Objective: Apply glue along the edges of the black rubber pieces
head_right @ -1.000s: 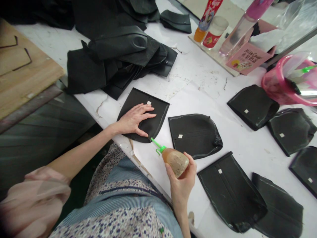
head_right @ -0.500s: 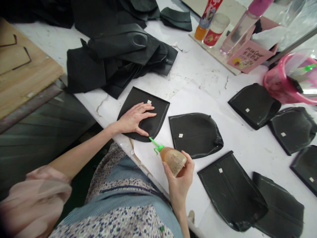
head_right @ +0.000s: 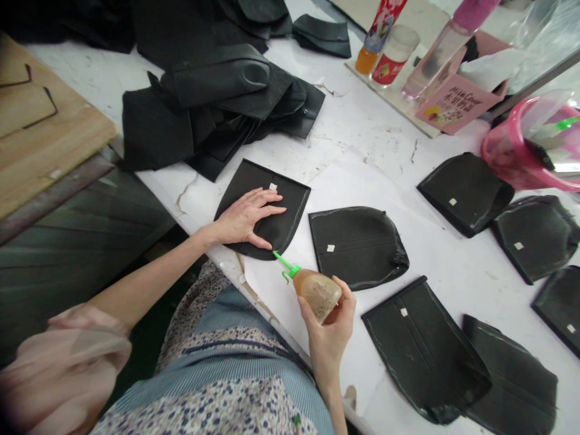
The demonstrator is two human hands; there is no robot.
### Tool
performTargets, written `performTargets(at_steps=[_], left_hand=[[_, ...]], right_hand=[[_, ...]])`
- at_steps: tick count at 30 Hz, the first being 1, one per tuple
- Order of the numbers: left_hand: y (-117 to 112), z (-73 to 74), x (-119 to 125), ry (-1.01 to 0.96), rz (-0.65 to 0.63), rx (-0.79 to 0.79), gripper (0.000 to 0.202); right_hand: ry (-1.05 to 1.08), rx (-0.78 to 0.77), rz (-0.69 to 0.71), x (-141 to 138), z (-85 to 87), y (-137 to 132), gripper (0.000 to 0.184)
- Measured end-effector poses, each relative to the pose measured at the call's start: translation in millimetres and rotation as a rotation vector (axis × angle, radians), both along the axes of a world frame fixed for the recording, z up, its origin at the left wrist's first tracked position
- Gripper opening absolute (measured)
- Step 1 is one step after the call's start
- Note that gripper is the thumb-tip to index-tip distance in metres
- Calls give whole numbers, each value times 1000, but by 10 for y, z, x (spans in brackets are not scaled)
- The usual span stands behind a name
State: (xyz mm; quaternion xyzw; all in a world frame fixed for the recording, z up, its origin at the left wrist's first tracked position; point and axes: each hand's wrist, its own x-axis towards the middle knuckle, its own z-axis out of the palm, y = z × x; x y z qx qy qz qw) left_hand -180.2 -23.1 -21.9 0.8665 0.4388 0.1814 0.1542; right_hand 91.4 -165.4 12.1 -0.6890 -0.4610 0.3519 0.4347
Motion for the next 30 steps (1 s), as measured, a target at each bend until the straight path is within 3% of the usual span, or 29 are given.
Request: performTargets(at_steps=[17,20,27,30], left_hand=[[-1,14,5,14,-2,-3,90],[-1,11,5,6,2,-9,90],[2,-3,10,21,12,-3,89],[-1,-6,39,24,38,-9,89]], right_hand=[[34,6,-24,41,-25,-41,69],[152,-47,-50,71,-32,-47,68],[646,-88,-100,60,49,12,51],[703,-75,-91,65,71,19,41]])
